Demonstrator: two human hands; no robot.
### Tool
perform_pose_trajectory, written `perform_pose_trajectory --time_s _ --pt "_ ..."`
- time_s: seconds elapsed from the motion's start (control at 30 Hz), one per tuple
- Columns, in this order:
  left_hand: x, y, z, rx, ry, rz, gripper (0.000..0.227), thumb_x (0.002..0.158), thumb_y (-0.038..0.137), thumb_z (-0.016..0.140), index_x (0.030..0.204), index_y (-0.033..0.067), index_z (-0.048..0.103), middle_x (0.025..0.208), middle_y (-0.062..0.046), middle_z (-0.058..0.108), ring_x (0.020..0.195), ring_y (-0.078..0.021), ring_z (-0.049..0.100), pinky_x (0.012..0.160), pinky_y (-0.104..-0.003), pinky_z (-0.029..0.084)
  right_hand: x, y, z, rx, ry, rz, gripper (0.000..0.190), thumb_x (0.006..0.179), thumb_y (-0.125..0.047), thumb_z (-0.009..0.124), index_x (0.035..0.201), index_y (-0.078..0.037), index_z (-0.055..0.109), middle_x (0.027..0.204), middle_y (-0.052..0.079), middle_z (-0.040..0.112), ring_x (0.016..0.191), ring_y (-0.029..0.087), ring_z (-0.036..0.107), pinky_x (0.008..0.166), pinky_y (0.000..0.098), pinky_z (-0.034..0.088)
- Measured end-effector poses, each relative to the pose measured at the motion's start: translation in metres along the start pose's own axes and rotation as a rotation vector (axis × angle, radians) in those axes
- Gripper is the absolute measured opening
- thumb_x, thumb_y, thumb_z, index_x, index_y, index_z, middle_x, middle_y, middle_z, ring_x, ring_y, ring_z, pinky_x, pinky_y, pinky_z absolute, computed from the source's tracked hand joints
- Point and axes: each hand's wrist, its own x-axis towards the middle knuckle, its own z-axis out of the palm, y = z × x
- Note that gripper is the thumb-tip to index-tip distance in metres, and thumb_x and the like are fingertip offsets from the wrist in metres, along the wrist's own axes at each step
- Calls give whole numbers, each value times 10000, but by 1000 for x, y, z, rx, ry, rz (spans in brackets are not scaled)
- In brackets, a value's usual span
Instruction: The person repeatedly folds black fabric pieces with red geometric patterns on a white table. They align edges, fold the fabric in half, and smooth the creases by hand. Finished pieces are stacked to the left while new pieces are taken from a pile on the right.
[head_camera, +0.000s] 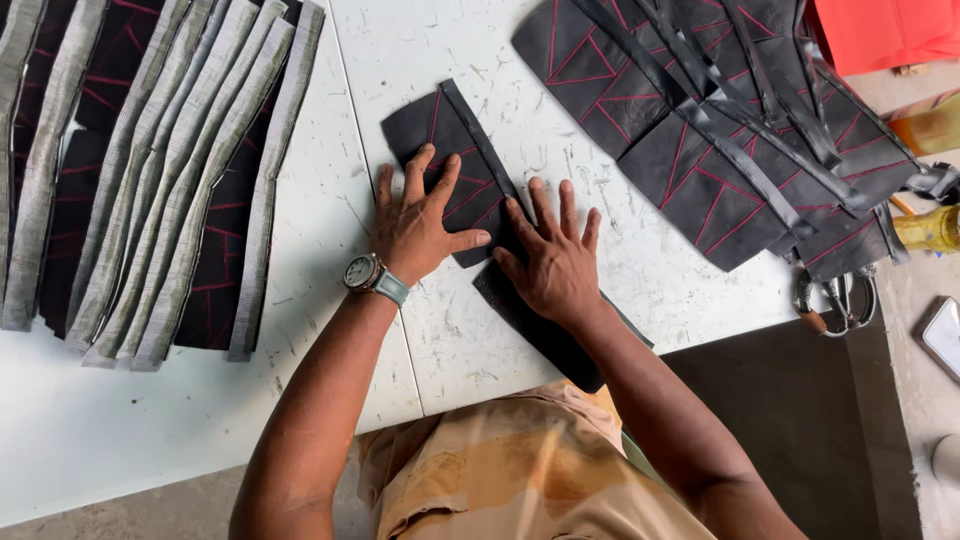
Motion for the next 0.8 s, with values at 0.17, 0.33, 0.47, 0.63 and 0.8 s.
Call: perform_pose_trajectory --time_s 0.17,0.33,0.47,0.63,0.8 --pt "7 -2 -4 -23 -11 -13 1110 711 762 757 1576 187 364 1631 -137 254 1489 -329 292 1218 -614 110 4 6 4 -78 -77 -23 636 952 -505 593 1514 -223 497 1668 58 296 1554 385 118 1144 742 97" --pt "-3 -5 8 -50 -22 -10 1088 727 740 751 1589 196 370 1642 -148 250 1477 -317 319 1232 -616 112 11 -3 -6 -15 -13 -86 623 946 -463 615 1487 -166 536 1629 106 351 1527 404 162 1125 742 131" --pt "16 -13 2 -37 -35 62 1038 714 722 772 1547 199 437 1616 -151 265 1473 -326 331 1202 -628 121 -22 3 -29 -30 50 -45 288 912 -391 701 1123 -195 701 1410 59 589 1472 361 387 1187 683 220" --pt "40 -10 -4 0 171 102 795 878 584 770 1540 208 539 1688 -165 272 1533 -296 367 1266 -635 165 -83 33 0 150 186 -53 382 881 -235 747 1229 -83 711 1345 137 623 1325 368 538 1104 532 385" --pt "-34 60 20 -144 26 7 1096 719 628 820 1529 35 379 1603 -263 270 1463 -396 317 1177 -659 169 -78 28 7 227 239 0 283 873 -209 764 1139 -116 748 1183 97 674 1074 321 606 916 440 459"
